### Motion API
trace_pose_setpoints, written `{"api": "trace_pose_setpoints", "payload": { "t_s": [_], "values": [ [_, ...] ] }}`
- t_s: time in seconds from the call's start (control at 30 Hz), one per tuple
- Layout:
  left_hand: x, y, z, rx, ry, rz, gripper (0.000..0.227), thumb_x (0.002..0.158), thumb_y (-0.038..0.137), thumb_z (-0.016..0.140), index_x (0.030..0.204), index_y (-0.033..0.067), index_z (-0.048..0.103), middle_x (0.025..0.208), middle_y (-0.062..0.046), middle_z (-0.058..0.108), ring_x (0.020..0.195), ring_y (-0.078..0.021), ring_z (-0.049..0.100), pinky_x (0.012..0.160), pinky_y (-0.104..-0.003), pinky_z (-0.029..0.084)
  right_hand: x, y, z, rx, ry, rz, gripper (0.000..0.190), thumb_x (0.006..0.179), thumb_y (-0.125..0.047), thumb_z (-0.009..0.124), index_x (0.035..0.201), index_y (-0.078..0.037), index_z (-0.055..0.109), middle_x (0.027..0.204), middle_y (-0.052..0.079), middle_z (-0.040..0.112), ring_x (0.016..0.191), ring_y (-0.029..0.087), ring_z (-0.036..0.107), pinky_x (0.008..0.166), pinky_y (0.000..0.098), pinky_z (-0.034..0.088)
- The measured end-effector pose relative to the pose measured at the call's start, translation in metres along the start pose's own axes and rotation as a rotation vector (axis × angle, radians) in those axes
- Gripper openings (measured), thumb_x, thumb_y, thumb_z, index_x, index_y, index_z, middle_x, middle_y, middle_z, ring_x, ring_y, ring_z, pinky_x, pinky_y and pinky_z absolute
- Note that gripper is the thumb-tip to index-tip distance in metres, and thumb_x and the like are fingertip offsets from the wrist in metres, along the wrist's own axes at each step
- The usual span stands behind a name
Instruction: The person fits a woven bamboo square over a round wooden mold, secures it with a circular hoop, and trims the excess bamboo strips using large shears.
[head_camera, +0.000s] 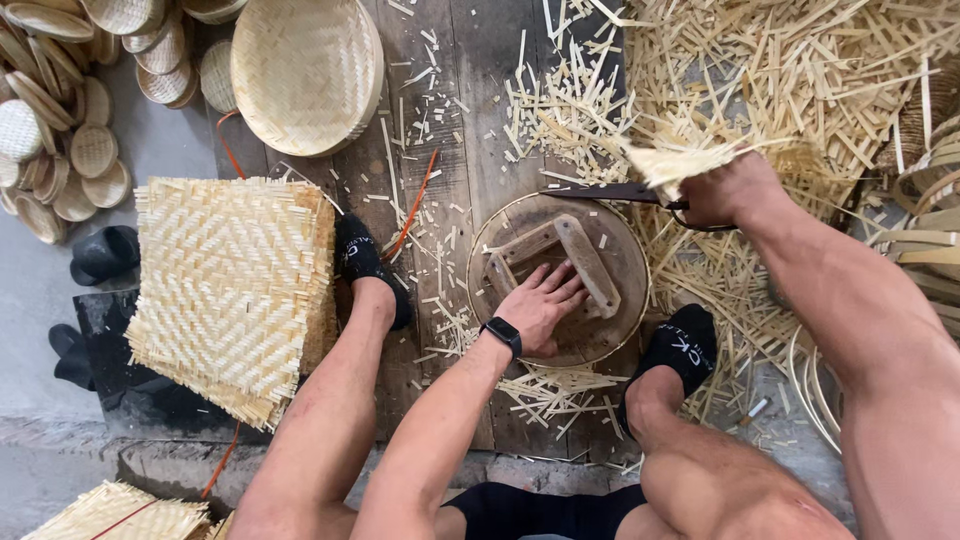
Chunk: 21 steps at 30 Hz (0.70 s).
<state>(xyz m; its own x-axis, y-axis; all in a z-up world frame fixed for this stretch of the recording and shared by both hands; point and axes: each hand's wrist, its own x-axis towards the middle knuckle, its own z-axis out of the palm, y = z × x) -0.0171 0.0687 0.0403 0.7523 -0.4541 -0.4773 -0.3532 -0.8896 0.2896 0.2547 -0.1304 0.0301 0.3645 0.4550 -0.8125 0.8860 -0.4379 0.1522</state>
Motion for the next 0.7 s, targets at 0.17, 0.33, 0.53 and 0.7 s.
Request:
{"api": "trace_pose_setpoints", "payload": {
  "t_s": [0.17, 0.33, 0.53, 0.7],
  "values": [
    [0.001, 0.0, 0.001, -0.002, 0.0, -0.008, 0.114, 0.058, 0.045, 0.09, 0.154, 0.0104, 0.039, 0.165, -0.01, 0.03, 0.155, -0.0295, 0.022, 0.126, -0.051, 0.018, 0.008, 0.003, 0.018, 0.063, 0.419, 0.011, 0.042, 0.087, -0.039, 0.053, 0.119, -0.019, 0.07, 0.113, 0.006, 0.072, 0.091, 0.015, 0.068, 0.085, 0.0328, 0.058],
    [0.001, 0.002, 0.0, 0.008, -0.013, -0.013, 0.114, 0.058, 0.045, 0.089, 0.154, 0.0116, 0.039, 0.165, -0.01, 0.029, 0.155, -0.0287, 0.022, 0.126, -0.05, 0.018, 0.008, -0.016, 0.007, 0.097, 0.233, -0.011, 0.039, 0.102, -0.043, 0.042, 0.122, -0.022, 0.068, 0.101, 0.008, 0.076, 0.077, 0.016, 0.068, 0.07, 0.0328, 0.06],
    [0.002, 0.002, -0.001, 0.013, -0.026, -0.01, 0.113, 0.059, 0.046, 0.089, 0.154, 0.0108, 0.04, 0.166, -0.01, 0.028, 0.155, -0.0288, 0.021, 0.126, -0.05, 0.018, 0.023, -0.021, -0.012, -0.128, 0.084, 0.007, 0.04, 0.104, -0.043, 0.041, 0.119, -0.018, 0.068, 0.097, 0.007, 0.073, 0.066, 0.007, 0.064, 0.056, 0.025, 0.057],
    [0.0, 0.0, 0.005, -0.094, 0.024, -0.01, 0.104, 0.062, 0.045, 0.086, 0.15, 0.0072, 0.046, 0.163, -0.012, 0.033, 0.154, -0.0308, 0.022, 0.126, -0.052, 0.018, 0.036, 0.053, 0.045, 0.841, 0.073, 0.28, 0.045, 0.103, -0.047, 0.052, 0.124, -0.009, 0.065, 0.096, 0.013, 0.07, 0.068, 0.018, 0.06, 0.054, 0.0354, 0.052]
  ]
}}
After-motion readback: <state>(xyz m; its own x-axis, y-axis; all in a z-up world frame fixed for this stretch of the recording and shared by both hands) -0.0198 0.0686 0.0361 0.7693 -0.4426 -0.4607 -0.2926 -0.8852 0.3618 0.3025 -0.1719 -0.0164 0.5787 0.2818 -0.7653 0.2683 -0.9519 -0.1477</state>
